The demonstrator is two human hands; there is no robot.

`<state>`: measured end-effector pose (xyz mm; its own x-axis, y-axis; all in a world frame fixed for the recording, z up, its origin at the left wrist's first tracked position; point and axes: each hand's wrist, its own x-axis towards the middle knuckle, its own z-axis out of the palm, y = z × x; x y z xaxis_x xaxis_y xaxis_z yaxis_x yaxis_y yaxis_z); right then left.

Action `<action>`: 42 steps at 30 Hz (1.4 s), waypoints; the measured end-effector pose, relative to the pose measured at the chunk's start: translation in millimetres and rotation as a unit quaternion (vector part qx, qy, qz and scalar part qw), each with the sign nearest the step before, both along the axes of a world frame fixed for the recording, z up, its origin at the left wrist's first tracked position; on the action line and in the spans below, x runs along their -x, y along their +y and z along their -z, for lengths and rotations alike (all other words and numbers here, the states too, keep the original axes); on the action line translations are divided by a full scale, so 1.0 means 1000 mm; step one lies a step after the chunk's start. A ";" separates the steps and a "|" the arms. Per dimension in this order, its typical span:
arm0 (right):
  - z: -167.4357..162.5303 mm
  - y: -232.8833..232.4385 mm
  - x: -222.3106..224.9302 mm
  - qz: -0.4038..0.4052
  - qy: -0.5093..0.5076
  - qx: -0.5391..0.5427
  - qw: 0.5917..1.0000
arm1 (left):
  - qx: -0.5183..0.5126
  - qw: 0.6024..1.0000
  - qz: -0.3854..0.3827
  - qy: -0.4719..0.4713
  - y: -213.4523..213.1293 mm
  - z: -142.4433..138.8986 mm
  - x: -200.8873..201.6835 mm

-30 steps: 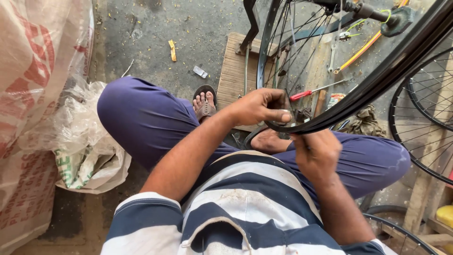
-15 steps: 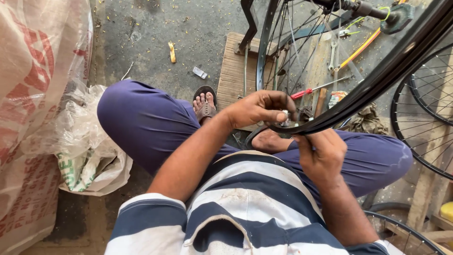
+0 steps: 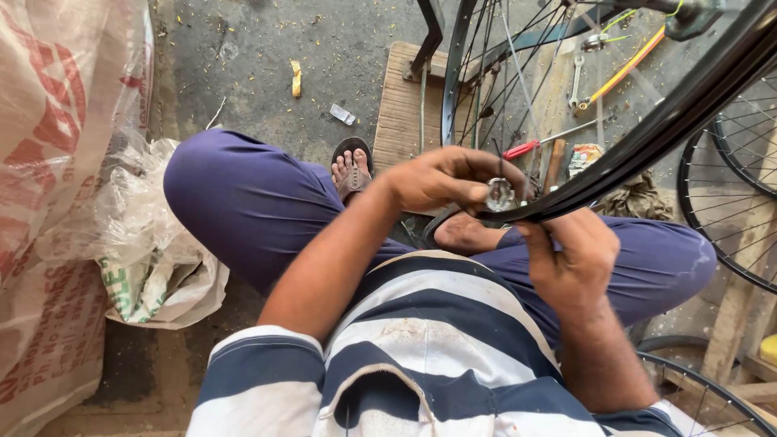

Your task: The person sits on the ground and repeatedly removes and reinserts a small white plastic spoke nipple from the rim of a bicycle wheel. The person uses both hands to manipulate the spoke nipple and the wheel rim.

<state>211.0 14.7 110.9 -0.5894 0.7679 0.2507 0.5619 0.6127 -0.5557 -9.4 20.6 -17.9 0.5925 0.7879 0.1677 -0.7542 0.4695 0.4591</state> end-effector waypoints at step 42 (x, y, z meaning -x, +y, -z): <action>0.117 0.007 -0.004 -0.071 -0.078 0.022 0.994 | -0.033 0.595 -0.269 0.756 -0.006 0.025 -0.046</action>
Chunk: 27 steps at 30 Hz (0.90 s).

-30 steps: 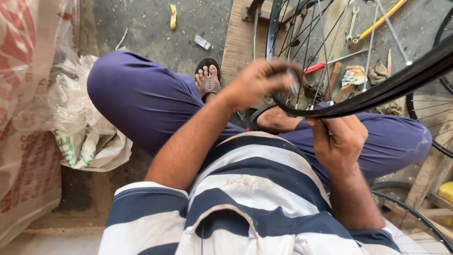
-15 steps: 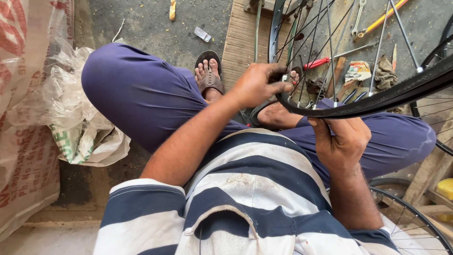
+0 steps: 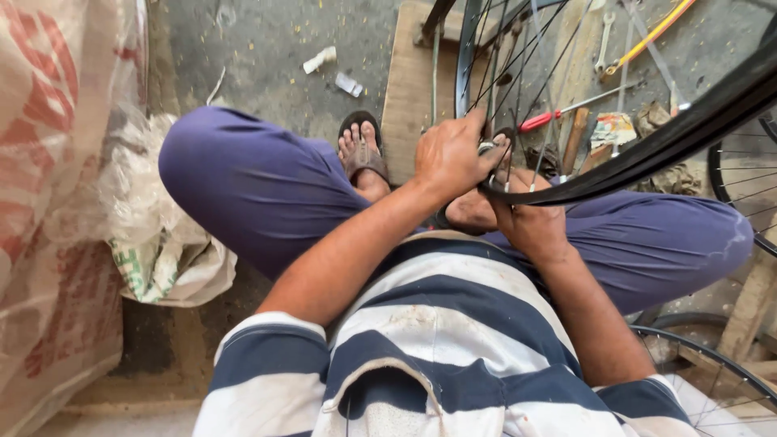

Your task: The person sits on the ground and repeatedly removes and reinserts a small white plastic spoke nipple from the rim of a bicycle wheel. The person uses both hands to manipulate the spoke nipple and the wheel rim.

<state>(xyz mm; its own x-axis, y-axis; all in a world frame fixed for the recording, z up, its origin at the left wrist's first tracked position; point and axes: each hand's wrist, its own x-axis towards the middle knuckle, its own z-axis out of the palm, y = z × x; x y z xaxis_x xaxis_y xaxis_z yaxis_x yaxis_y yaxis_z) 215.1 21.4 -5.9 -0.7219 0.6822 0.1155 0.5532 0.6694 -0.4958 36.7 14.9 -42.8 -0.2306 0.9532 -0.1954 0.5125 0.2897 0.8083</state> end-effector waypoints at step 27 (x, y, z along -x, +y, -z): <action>0.089 0.057 -0.008 0.033 0.126 0.354 0.926 | -0.125 0.986 -0.007 -0.108 -0.002 -0.082 0.035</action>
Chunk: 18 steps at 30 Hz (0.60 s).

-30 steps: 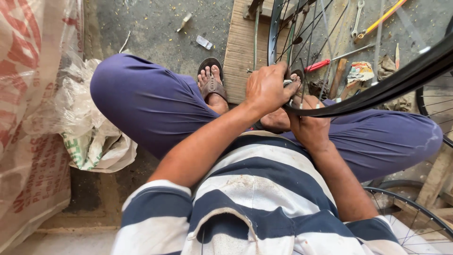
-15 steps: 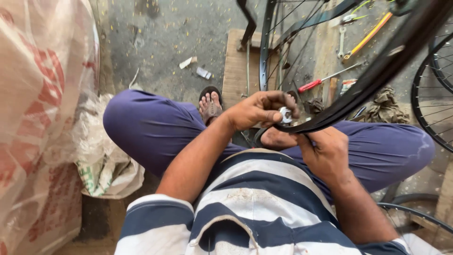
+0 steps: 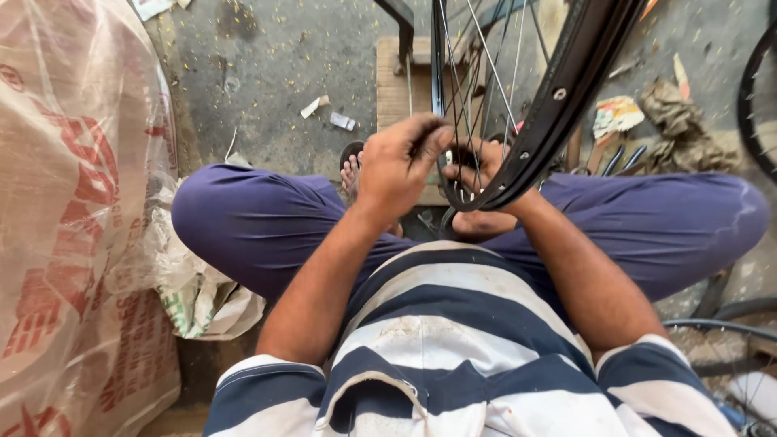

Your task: The person sits on the ground and repeatedly removes and reinserts a small white plastic spoke nipple from the rim of a bicycle wheel. The person uses both hands to manipulate the spoke nipple and the wheel rim.

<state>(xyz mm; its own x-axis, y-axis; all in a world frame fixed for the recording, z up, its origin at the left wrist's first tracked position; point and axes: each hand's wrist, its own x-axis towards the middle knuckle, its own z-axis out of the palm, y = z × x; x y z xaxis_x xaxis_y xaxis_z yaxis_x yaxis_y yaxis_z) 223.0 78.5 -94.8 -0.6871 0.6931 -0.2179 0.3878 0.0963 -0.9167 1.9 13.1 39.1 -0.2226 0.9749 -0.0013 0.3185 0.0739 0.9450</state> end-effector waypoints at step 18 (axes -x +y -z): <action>-0.035 0.005 -0.030 0.295 0.114 0.074 0.946 | -0.144 0.944 0.108 0.275 -0.057 0.038 -0.027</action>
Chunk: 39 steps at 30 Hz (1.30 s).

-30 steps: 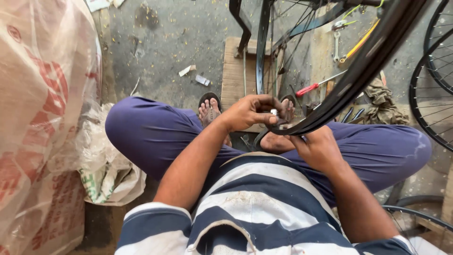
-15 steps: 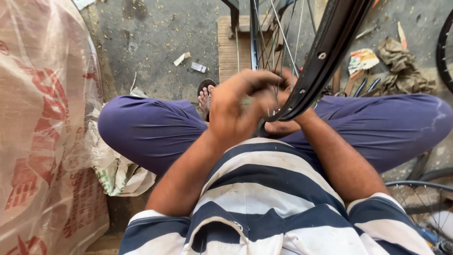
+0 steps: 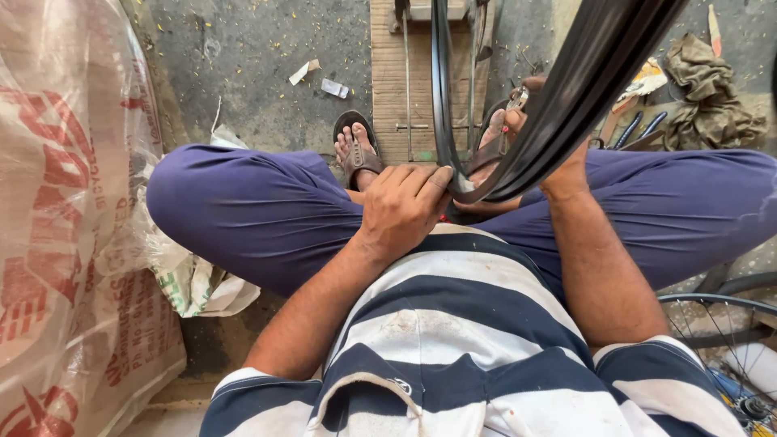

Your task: The person sits on the ground and repeatedly removes and reinserts a small white plastic spoke nipple from the rim of a bicycle wheel. The person uses both hands to manipulate the spoke nipple and the wheel rim.

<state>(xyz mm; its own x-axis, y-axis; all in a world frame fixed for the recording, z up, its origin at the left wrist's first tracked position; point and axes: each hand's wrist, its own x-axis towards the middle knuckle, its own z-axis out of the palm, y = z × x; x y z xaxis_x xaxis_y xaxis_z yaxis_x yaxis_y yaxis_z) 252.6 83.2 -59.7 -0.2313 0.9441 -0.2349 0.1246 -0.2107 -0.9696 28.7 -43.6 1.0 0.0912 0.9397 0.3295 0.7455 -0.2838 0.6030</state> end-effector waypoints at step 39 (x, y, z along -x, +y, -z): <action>0.099 0.009 -0.003 -0.183 -0.278 0.003 0.943 | -0.002 1.000 0.006 0.008 -0.002 -0.005 0.000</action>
